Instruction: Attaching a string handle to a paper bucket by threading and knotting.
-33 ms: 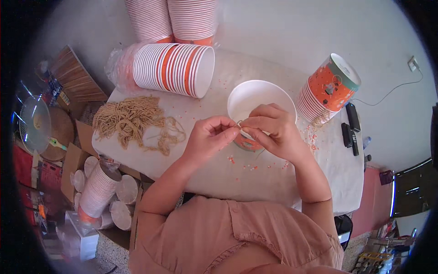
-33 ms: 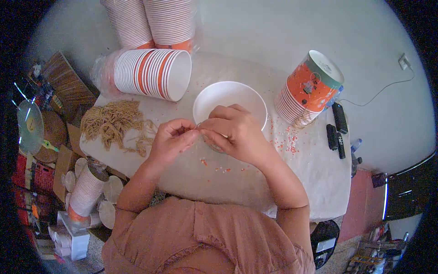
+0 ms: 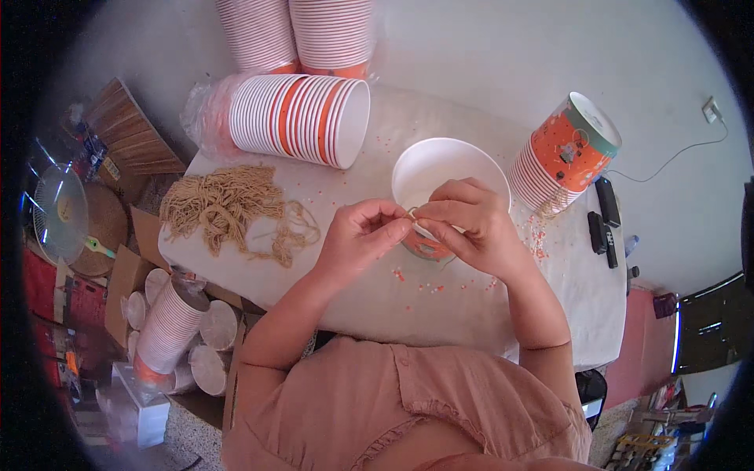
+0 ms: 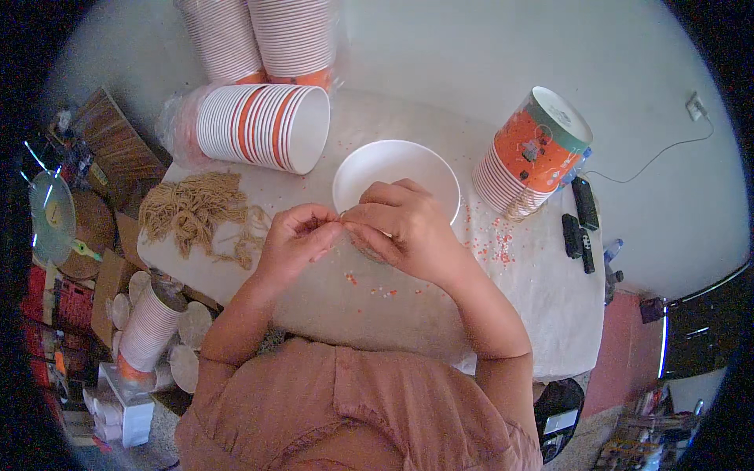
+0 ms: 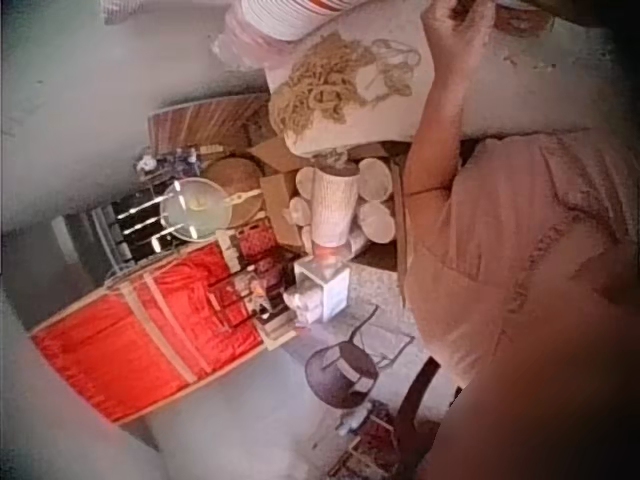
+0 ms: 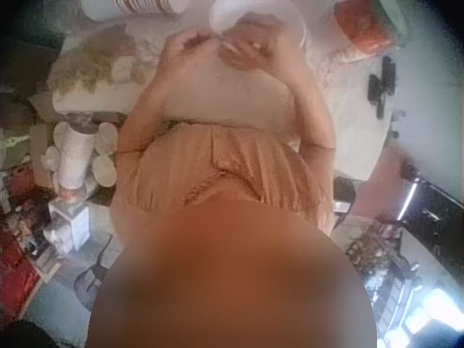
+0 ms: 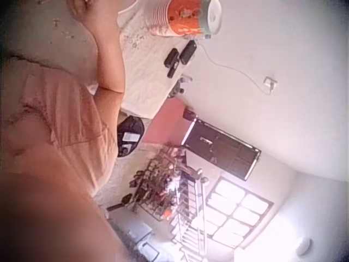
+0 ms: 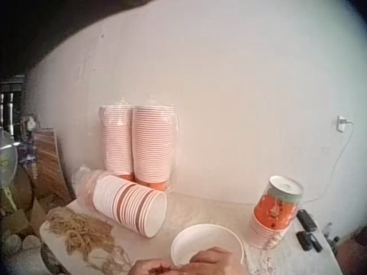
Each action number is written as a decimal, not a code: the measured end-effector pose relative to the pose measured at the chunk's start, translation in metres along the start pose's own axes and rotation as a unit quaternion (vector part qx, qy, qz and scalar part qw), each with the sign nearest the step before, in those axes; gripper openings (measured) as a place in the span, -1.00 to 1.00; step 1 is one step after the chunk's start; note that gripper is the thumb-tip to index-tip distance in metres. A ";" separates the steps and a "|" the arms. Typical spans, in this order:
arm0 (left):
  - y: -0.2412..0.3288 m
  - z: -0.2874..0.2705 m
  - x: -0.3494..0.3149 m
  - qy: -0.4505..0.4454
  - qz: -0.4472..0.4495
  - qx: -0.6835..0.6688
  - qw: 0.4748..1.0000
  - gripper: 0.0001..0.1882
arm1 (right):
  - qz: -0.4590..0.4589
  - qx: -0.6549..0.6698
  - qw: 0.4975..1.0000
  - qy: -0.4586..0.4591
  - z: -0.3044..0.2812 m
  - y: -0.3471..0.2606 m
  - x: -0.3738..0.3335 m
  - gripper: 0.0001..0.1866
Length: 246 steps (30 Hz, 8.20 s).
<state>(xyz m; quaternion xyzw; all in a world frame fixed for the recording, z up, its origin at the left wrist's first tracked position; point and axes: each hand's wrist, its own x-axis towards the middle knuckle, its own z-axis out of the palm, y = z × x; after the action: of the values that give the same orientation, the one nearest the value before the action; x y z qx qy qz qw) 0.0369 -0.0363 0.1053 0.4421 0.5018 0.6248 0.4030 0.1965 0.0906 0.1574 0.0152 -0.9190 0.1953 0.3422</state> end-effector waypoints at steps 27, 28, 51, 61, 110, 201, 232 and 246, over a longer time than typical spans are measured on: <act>-0.011 0.008 0.002 -0.021 -0.002 -0.067 0.998 -0.88 | 0.164 0.213 0.963 -0.008 0.013 0.001 0.003 -0.97; -0.012 0.008 0.001 -0.020 0.000 -0.067 0.998 -0.88 | 0.190 0.234 0.953 -0.015 0.012 0.000 0.003 -0.97; -0.013 0.015 -0.003 0.074 0.155 0.086 0.981 -0.94 | 0.294 0.282 0.909 -0.094 0.008 0.000 0.000 -0.83; -0.016 0.011 -0.004 0.072 0.168 0.093 0.979 -0.94 | 0.313 0.323 0.886 -0.109 0.008 -0.001 0.002 -0.77; -0.013 0.002 -0.004 -0.021 -0.051 -0.239 0.969 -0.92 | -0.042 0.004 0.997 0.058 0.022 -0.003 -0.009 -0.74; -0.033 0.003 0.000 -0.035 -0.056 -0.147 0.987 -0.90 | 0.106 0.105 0.988 0.046 0.016 0.005 -0.009 -0.89; -0.026 0.003 -0.004 -0.048 -0.036 -0.217 0.974 -0.91 | 0.063 0.032 0.997 -0.009 0.009 -0.006 -0.009 -0.87; -0.025 0.005 -0.004 -0.038 -0.023 -0.181 0.982 -0.92 | 0.054 0.040 0.998 0.000 0.011 -0.005 -0.008 -0.88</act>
<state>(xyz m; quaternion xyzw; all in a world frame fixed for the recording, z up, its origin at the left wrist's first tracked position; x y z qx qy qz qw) 0.0445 -0.0341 0.0807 0.3736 0.3745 0.6788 0.5093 0.1969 0.0809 0.1464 -0.0211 -0.9098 0.2505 0.3304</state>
